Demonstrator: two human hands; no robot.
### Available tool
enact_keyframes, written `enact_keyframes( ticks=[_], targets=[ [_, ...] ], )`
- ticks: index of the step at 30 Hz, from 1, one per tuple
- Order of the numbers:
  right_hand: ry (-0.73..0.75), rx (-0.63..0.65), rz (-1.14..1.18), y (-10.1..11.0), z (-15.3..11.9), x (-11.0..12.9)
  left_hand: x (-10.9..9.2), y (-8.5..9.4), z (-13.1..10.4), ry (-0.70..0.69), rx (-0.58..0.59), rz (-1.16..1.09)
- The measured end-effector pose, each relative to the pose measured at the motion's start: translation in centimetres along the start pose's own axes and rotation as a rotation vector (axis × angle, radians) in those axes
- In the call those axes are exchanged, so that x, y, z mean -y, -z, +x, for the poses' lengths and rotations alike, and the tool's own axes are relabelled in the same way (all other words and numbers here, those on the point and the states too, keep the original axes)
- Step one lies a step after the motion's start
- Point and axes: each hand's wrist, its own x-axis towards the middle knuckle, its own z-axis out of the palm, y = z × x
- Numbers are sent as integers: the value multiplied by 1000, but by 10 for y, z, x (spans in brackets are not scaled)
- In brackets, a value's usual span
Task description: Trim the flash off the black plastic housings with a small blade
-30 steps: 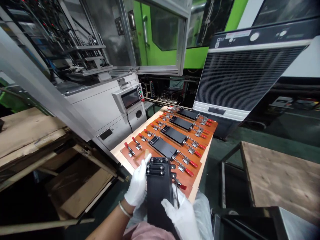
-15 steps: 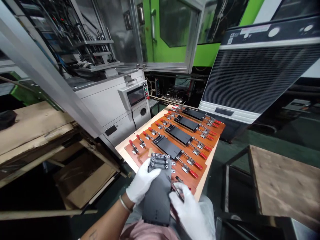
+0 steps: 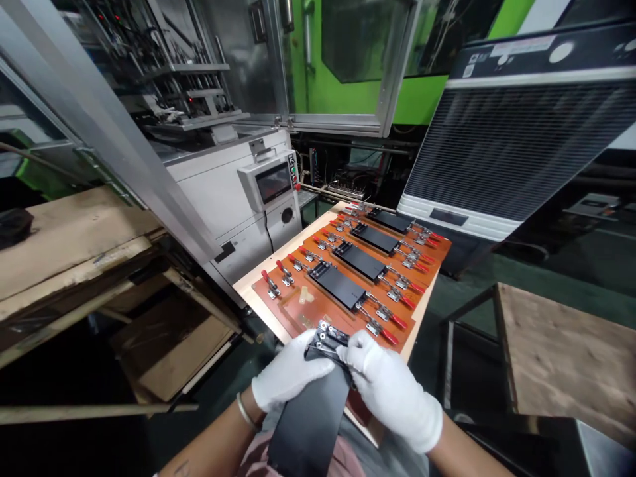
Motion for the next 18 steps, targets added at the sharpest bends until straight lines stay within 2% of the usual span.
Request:
enact_keyframes(
  ticks=[4, 8, 12, 16, 18],
  targets=[
    [-80, -2, 113, -7, -8, 12, 16, -4, -11, -22, -83, 26],
    [-232, -133, 276, -18, -17, 26, 28, -8, -20, 30, -172, -99],
    [-431, -288, 569, -27, -23, 34, 25, -9, -23, 41, -178, -106],
    [-430, -271, 601, -29, -23, 38, 20, -9, -23, 78, -194, -77],
    [-466, -306, 606, -31, -22, 42, 18, -10, -23, 118, -182, -68]
  ],
)
